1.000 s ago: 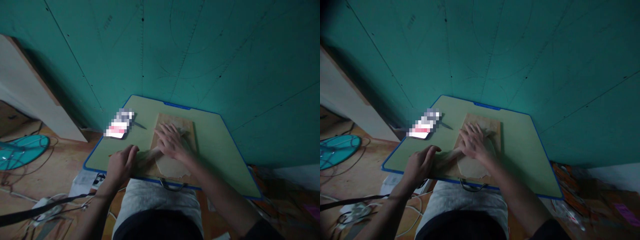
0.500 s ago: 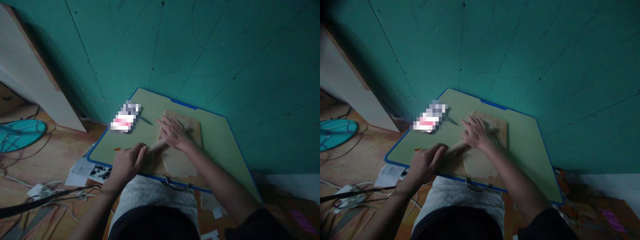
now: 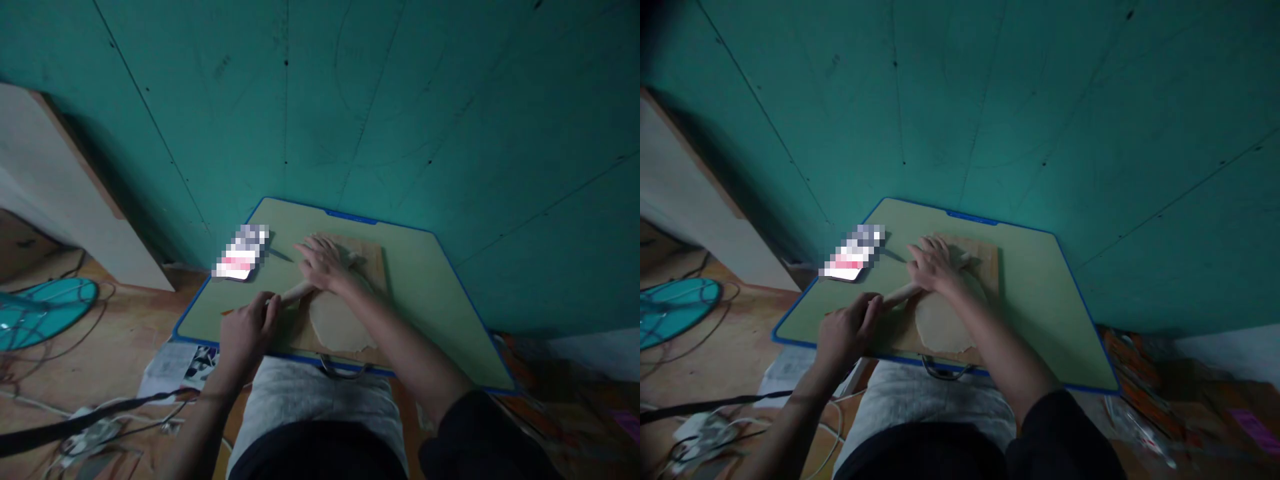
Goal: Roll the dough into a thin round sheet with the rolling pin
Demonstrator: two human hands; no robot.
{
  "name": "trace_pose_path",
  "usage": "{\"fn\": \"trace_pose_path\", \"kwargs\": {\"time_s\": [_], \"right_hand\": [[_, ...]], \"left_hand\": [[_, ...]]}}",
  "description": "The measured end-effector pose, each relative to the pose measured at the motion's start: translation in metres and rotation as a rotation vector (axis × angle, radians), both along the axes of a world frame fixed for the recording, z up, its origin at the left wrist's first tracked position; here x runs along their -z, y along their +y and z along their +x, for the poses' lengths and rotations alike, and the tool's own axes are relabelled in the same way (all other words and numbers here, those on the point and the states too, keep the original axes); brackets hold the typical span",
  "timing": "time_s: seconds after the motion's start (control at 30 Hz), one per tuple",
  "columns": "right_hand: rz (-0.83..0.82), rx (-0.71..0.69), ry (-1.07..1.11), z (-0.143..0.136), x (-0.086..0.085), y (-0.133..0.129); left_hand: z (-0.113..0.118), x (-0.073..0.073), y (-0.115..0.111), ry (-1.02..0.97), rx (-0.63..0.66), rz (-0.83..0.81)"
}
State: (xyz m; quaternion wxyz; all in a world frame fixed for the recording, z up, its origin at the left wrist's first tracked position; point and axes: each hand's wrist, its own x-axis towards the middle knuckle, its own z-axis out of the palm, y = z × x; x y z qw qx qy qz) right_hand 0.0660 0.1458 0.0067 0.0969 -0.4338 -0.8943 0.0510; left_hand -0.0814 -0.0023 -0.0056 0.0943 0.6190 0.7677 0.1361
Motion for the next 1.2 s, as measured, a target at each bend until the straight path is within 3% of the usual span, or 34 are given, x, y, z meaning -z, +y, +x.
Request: {"fn": "trace_pose_path", "kwargs": {"time_s": [0.37, 0.5, 0.67, 0.8, 0.9, 1.03, 1.2], "right_hand": [[0.114, 0.001, 0.096, 0.077, 0.018, -0.094], [0.090, -0.019, 0.145, 0.097, 0.017, -0.111], [0.044, 0.057, 0.288, 0.112, 0.011, -0.101], [0.076, 0.160, 0.351, 0.104, 0.010, -0.081], [0.066, 0.233, 0.263, 0.088, 0.009, -0.070], [0.056, 0.391, 0.079, 0.070, 0.005, -0.059], [0.076, 0.387, 0.000, 0.063, 0.000, -0.037]], "left_hand": [[-0.006, 0.004, 0.000, 0.055, 0.231, -0.029], [-0.008, 0.005, -0.001, 0.015, 0.285, -0.025], [-0.006, 0.009, 0.001, -0.066, 0.341, 0.011], [0.002, 0.011, 0.005, -0.103, 0.376, 0.037], [0.006, 0.016, 0.010, -0.101, 0.405, 0.094], [0.004, 0.031, 0.014, -0.097, 0.406, 0.345], [0.003, 0.048, 0.014, -0.127, 0.370, 0.400]]}}
